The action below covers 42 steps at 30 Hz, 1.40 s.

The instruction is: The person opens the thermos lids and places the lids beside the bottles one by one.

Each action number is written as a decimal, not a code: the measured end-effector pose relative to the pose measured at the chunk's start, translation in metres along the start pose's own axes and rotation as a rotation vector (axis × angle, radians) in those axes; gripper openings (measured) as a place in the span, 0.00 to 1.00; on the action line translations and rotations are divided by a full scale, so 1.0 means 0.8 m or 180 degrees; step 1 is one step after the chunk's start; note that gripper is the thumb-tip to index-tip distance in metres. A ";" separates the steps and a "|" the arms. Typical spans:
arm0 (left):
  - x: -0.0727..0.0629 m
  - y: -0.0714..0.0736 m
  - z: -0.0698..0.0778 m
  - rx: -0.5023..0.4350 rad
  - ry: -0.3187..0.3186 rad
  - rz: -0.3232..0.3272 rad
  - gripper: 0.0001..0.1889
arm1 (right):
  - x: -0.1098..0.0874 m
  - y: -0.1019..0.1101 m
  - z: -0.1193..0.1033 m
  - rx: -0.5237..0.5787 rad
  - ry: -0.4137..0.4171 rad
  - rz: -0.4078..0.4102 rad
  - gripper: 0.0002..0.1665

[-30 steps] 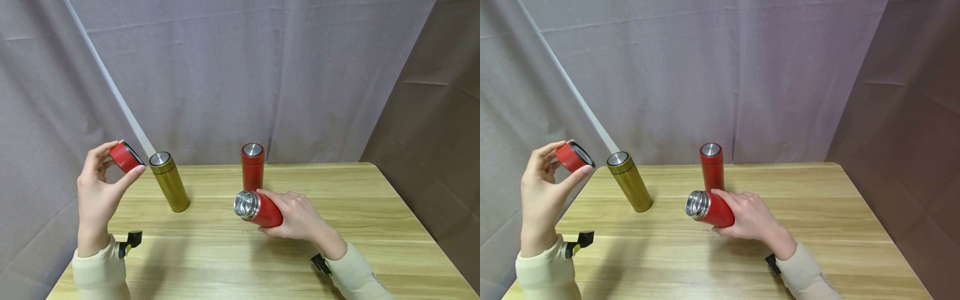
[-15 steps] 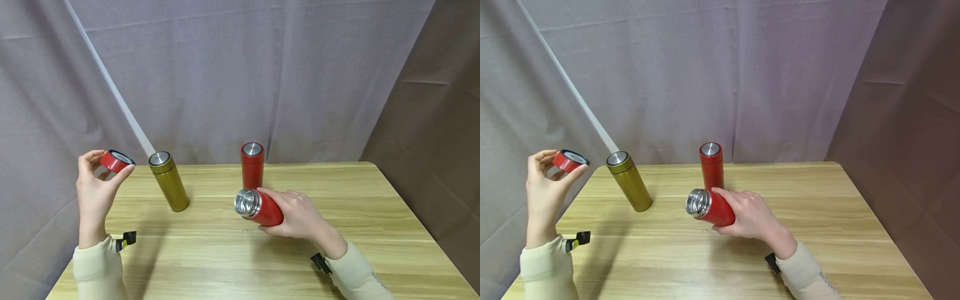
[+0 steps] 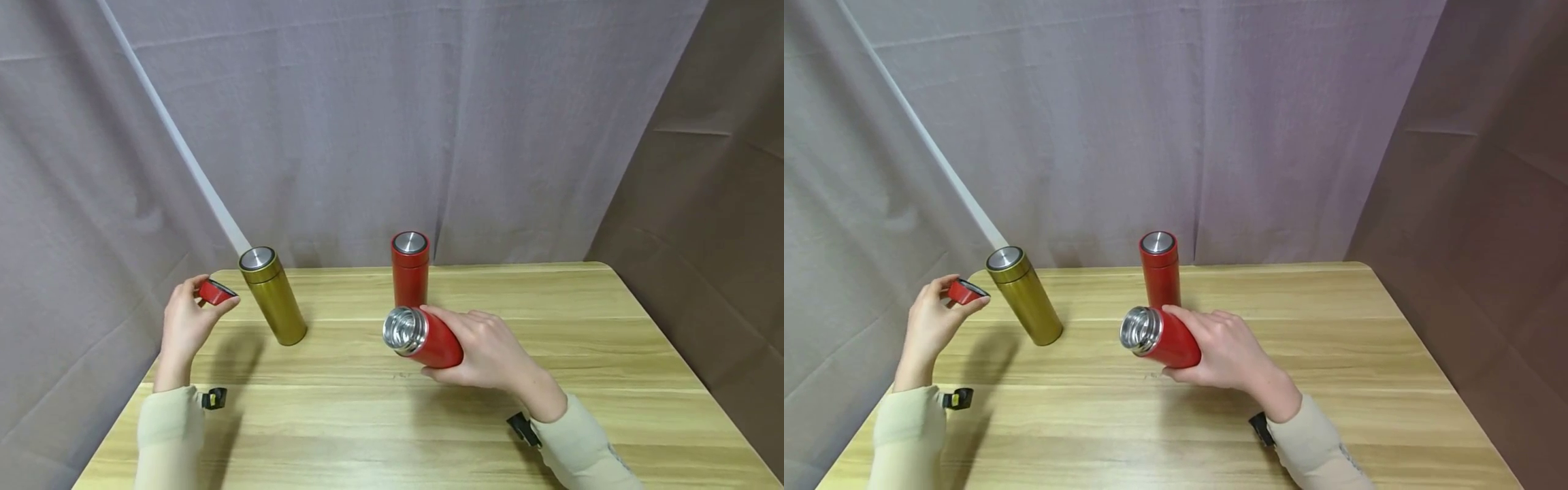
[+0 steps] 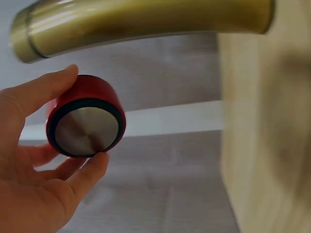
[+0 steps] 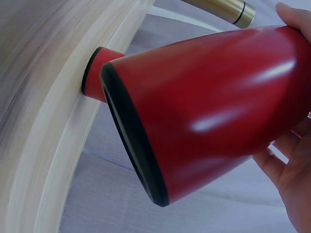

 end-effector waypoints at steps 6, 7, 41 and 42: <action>-0.004 -0.028 -0.025 0.0006 -0.0074 -0.0475 0.40 | 0.001 0.003 -0.002 0.0101 -0.0022 0.0003 0.54; -0.005 -0.033 -0.028 -0.0013 -0.0073 -0.0537 0.40 | 0.001 0.003 -0.002 0.0109 -0.0027 0.0010 0.54; -0.028 -0.077 -0.067 -0.0209 0.0139 -0.1224 0.42 | -0.002 0.009 -0.002 0.0181 -0.0029 0.0150 0.55; -0.029 -0.076 -0.068 -0.0196 0.0135 -0.1230 0.42 | -0.002 0.009 -0.002 0.0177 -0.0029 0.0151 0.55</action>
Point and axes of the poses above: each hand's wrist, its own x-axis towards the middle knuckle, its own y-axis out of the back of the hand, z = x × y, the point moved 7 cm from there along x, towards the middle knuckle, and after that the axes turned 10 degrees about -y, right-handed, at the moved point
